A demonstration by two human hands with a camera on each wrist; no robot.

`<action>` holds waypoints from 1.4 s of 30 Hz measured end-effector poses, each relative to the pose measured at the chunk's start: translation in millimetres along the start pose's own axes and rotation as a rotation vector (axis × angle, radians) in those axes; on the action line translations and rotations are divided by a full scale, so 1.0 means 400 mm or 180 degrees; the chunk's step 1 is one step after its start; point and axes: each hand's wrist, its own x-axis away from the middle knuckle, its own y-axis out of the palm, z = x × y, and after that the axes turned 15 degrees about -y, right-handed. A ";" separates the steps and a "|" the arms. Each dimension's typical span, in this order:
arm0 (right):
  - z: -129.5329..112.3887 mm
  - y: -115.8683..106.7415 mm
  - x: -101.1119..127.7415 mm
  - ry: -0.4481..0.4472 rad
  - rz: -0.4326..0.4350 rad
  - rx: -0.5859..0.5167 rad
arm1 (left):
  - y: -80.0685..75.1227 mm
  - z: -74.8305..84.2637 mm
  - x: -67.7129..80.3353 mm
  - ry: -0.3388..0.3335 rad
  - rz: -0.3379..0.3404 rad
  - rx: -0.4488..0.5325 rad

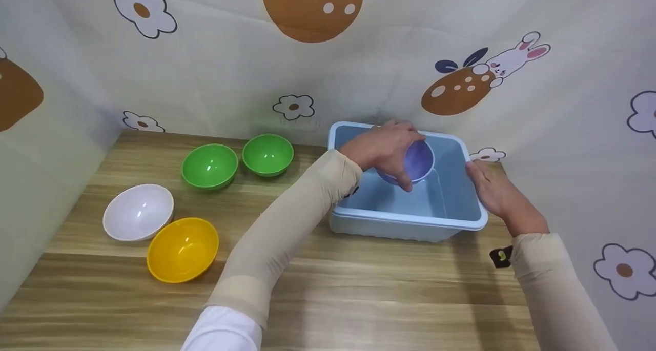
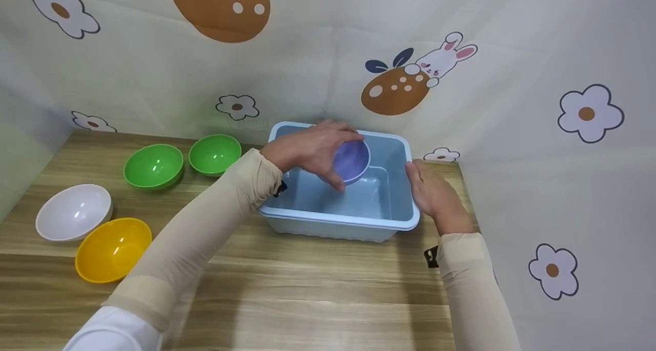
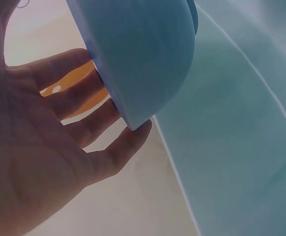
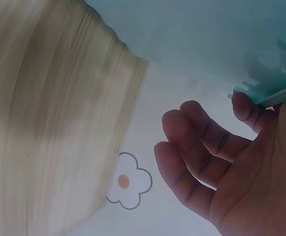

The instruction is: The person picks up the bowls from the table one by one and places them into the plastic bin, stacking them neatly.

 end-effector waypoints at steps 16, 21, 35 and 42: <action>-0.004 -0.004 0.000 -0.0119 0.0024 -0.0131 | 0.039 0.012 -0.032 -0.0037 -0.0152 0.0121; -0.002 -0.005 -0.001 -0.0105 0.0025 -0.0149 | 0.046 0.009 -0.036 -0.0012 -0.0144 0.0198; 0.005 -0.005 -0.002 0.0032 0.0020 -0.0249 | 0.085 -0.008 -0.058 -0.0162 -0.0315 0.0197; 0.008 -0.001 -0.001 0.0050 0.0001 -0.0296 | 0.091 -0.012 -0.062 -0.0165 -0.0454 0.0267</action>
